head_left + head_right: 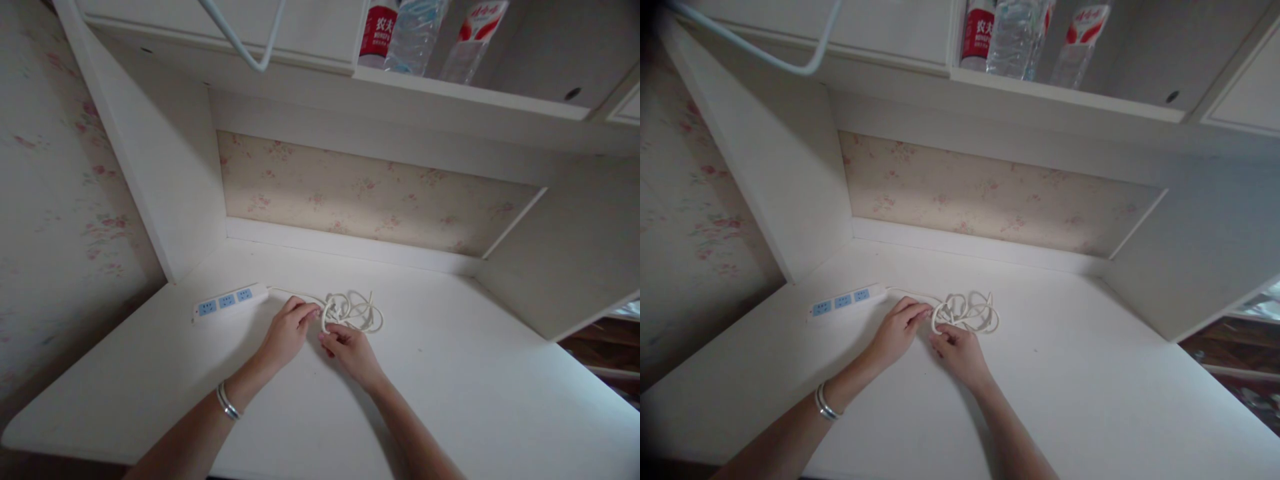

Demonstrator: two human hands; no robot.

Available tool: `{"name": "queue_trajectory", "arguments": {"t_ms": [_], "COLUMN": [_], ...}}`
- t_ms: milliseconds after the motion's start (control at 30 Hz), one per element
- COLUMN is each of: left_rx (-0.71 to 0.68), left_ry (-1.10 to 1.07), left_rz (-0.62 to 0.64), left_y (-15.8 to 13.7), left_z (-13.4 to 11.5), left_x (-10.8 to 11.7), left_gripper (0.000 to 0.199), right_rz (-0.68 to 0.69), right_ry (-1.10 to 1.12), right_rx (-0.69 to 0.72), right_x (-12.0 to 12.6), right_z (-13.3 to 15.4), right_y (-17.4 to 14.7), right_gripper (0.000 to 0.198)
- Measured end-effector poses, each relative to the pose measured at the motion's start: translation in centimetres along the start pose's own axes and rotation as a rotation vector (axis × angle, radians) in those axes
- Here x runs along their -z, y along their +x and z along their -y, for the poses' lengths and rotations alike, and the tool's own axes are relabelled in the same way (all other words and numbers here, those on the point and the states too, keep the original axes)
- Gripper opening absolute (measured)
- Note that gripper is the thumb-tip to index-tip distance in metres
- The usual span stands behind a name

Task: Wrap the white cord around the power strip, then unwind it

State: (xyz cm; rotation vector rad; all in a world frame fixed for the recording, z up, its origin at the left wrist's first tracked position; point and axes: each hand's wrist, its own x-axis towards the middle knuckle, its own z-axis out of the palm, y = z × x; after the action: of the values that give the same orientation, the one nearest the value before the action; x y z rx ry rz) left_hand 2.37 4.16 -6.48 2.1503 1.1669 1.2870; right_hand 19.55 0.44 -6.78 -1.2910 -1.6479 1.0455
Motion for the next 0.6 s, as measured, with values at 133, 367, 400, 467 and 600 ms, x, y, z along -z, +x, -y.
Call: {"name": "queue_trajectory", "arguments": {"t_ms": [133,367,400,467,600], "left_rx": [0.026,0.322,0.36,0.397,0.411], "left_ry": [-0.044,-0.407,-0.468,-0.588,-0.692], "left_rz": [-0.047,-0.079,-0.097,-0.126,-0.138], "left_y": [0.4,1.1,1.2,1.3,1.2], "left_z": [0.4,0.7,0.7,0.6,0.2], "left_x": [0.5,2.0,2.1,2.3,2.3], "left_gripper": [0.024,0.031,0.031,0.03,0.031], "right_rz": [-0.152,-0.55,-0.575,-0.592,-0.587], "right_ry": [0.028,0.362,0.428,0.562,0.786], "right_rx": [0.03,0.072,0.069,0.066,0.053], "right_x": [1.2,2.7,2.8,3.1,4.1], "right_z": [0.3,0.5,0.4,0.4,0.3], "right_y": [0.0,0.5,0.7,0.9,1.1], "right_gripper": [0.033,0.041,0.04,0.037,0.03]}}
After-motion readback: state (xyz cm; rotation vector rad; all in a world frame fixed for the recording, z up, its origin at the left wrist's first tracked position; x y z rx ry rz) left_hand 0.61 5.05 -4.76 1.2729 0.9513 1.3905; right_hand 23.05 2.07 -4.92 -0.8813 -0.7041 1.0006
